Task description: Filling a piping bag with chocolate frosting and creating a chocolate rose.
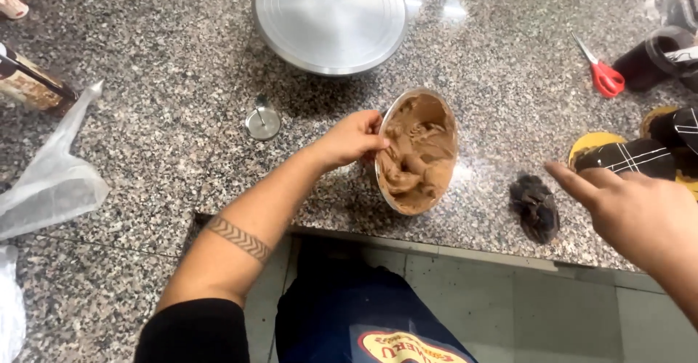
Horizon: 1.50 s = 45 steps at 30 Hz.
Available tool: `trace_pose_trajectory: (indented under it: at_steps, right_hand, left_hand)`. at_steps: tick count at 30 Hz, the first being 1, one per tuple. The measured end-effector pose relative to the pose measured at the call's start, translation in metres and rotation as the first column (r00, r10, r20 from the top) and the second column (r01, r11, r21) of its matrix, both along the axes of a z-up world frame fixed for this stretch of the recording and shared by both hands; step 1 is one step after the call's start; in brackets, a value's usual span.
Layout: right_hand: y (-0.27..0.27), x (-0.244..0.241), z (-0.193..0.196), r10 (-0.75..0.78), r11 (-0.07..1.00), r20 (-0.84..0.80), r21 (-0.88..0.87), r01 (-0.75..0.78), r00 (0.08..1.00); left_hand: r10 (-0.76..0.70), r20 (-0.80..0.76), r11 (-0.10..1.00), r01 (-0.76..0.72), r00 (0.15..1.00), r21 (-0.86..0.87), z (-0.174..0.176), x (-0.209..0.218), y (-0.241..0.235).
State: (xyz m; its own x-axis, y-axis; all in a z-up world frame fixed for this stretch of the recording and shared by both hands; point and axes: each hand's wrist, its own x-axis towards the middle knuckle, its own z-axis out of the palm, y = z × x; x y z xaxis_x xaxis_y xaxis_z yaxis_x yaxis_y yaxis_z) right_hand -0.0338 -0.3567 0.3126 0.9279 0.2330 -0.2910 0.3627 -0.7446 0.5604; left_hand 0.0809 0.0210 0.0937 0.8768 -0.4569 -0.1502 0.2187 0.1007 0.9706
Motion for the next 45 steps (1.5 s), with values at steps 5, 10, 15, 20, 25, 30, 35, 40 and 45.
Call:
trace_pose_trajectory:
  at_steps: [5, 10, 15, 20, 25, 30, 35, 40, 45]
  right_hand:
    - [0.013, 0.002, 0.028, 0.581, 0.814, 0.379, -0.272, -0.513, 0.720]
    - [-0.020, 0.015, -0.050, 0.265, 0.950, 0.135, -0.206, -0.234, 0.955]
    - [-0.002, 0.012, -0.023, 0.397, 0.918, 0.275, -0.147, -0.369, 0.876]
    - [-0.003, 0.011, -0.052, 0.286, 0.955, 0.257, 0.000, -0.296, 0.923]
    - [-0.007, 0.030, -0.044, 0.232, 0.972, 0.237, -0.032, -0.231, 0.943]
    - [0.012, 0.034, -0.023, 0.307, 0.951, 0.266, -0.117, -0.286, 0.914]
    - [-0.049, 0.038, -0.139, -0.328, 0.831, -0.238, 0.387, 0.399, 0.914]
    - [0.020, -0.049, -0.170, -0.114, -0.201, -0.969, 0.237, 0.951, 0.218]
    - [0.036, -0.042, -0.137, -0.017, -0.417, -0.988, 0.149, 0.896, 0.157]
  left_hand:
    - [-0.229, 0.284, 0.926, 0.119, 0.931, 0.359, 0.073, -0.015, -0.003]
    - [-0.270, 0.169, 0.876, 0.169, 0.948, 0.452, 0.090, -0.022, 0.001]
    - [-0.329, 0.156, 0.843, 0.215, 0.932, 0.492, 0.094, -0.017, -0.001]
    - [-0.300, 0.229, 0.899, 0.194, 0.926, 0.393, 0.069, -0.004, 0.002]
    - [-0.330, 0.157, 0.866, 0.233, 0.931, 0.443, 0.091, -0.004, -0.004]
    - [-0.362, 0.206, 0.851, 0.232, 0.909, 0.470, 0.080, 0.013, -0.005]
    - [-0.329, 0.419, 0.872, 0.102, 0.846, 0.478, 0.050, 0.002, 0.016]
    - [-0.014, 0.060, 1.000, 0.015, 0.998, -0.016, -0.061, -0.057, 0.007]
    - [0.098, -0.300, 0.896, -0.216, 0.949, -0.389, -0.109, -0.131, -0.033]
